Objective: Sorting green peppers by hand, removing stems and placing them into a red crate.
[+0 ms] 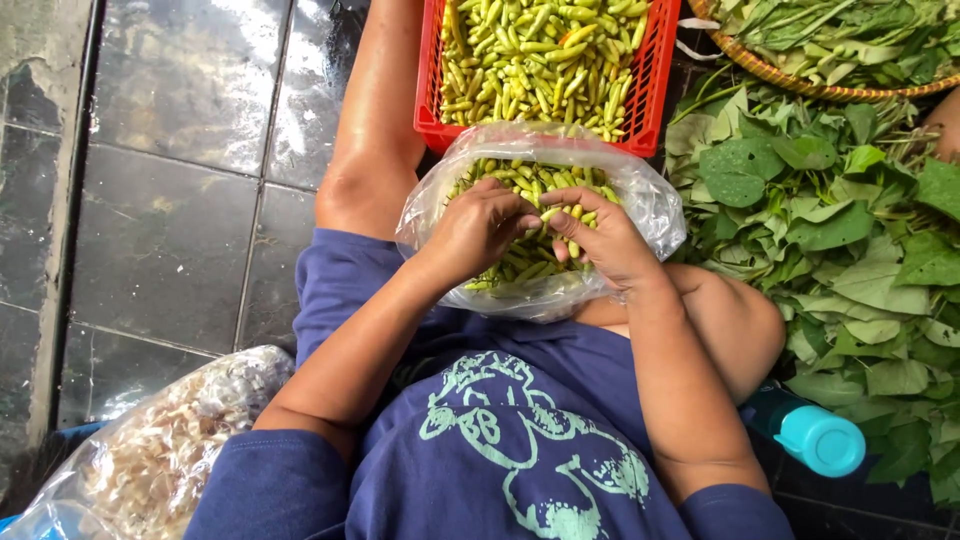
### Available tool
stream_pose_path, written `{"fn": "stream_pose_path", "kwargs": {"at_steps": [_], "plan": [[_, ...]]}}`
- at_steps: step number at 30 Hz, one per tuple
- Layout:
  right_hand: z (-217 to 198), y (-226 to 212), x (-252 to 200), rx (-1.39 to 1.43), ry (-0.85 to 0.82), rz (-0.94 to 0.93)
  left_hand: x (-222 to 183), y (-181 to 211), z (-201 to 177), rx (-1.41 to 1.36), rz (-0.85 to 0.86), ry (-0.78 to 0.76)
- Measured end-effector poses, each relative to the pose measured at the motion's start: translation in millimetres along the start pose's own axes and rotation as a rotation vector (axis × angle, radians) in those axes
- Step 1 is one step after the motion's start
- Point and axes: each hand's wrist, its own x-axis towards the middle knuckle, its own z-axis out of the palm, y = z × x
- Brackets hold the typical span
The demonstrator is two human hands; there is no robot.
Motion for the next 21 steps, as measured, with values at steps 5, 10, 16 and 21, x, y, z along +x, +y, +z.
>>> {"fn": "stream_pose_path", "kwargs": {"at_steps": [5,10,16,21], "plan": [[-2,-2,-2,0.305,-0.067,0.073,1,6,-1,-0.137,0.035,0.028],[-8,1,6,0.556,-0.074,0.172,2,10,-1,-0.281,0.042,-0.005],[-29,-26,4,0.743,-0.017,0.124,5,-12,-1,0.165,-0.025,-0.136],[-43,-15,7,0.849,0.115,0.148,11,-26,20,0.48,0.076,-0.057]]}}
